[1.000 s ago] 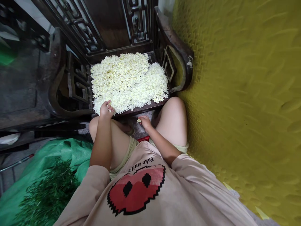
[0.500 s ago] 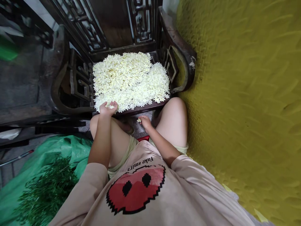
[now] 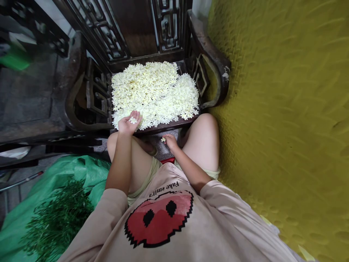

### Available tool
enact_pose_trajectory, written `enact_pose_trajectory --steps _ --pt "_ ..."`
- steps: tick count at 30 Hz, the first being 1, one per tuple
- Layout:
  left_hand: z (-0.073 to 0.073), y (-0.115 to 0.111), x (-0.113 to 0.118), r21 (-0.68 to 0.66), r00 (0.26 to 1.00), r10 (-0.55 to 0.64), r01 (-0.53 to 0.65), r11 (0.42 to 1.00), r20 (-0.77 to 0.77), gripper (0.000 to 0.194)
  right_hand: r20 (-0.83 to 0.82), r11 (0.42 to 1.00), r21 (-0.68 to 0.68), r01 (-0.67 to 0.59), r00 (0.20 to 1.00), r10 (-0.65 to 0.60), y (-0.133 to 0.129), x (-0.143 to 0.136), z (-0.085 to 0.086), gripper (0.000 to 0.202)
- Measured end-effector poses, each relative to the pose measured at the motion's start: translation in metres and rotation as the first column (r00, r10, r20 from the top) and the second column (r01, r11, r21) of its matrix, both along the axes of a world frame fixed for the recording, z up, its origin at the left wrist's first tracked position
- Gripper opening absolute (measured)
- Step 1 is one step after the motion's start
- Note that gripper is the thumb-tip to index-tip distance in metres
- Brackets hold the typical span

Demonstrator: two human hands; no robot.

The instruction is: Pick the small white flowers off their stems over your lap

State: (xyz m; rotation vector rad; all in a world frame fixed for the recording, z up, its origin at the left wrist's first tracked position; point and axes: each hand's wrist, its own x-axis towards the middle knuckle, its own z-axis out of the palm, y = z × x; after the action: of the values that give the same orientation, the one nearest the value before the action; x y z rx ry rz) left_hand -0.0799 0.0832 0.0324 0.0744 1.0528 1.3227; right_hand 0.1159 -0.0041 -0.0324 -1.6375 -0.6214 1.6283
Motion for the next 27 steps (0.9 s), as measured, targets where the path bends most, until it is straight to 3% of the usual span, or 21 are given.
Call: enact_pose_trajectory --steps 6,12,18,21,24,27 --pt "-0.001 0.0 0.001 0.007 0.998 -0.02 0.019 1.0 0.058 0.032 -0.008 1.0 -0.007 0.001 1.0 -0.001 0.0 -0.001 0.001 0.012" --pt "-0.004 0.007 -0.004 -0.139 0.997 0.069 -0.066 0.988 0.016 0.028 -0.005 1.0 -0.018 0.013 1.0 -0.013 0.001 -0.002 0.002 0.012" --pt "0.0 0.032 -0.022 0.045 0.986 0.083 -0.077 0.996 -0.145 0.024 -0.013 0.999 -0.032 0.014 1.0 -0.014 0.0 -0.003 -0.001 0.012" --pt "-0.001 0.045 -0.022 0.151 0.928 0.143 -0.096 0.984 -0.344 0.023 0.0 0.999 -0.035 0.013 1.0 -0.013 0.0 -0.002 -0.003 0.012" --pt "-0.004 0.049 -0.017 0.263 0.806 0.214 -0.075 0.962 -0.552 0.02 0.009 0.999 -0.044 0.009 1.0 -0.009 0.001 -0.002 -0.005 0.013" --pt "-0.006 0.044 -0.009 0.341 0.687 0.301 -0.081 0.936 -0.661 0.015 0.014 0.999 -0.045 0.003 1.0 -0.003 0.002 -0.001 -0.005 0.013"
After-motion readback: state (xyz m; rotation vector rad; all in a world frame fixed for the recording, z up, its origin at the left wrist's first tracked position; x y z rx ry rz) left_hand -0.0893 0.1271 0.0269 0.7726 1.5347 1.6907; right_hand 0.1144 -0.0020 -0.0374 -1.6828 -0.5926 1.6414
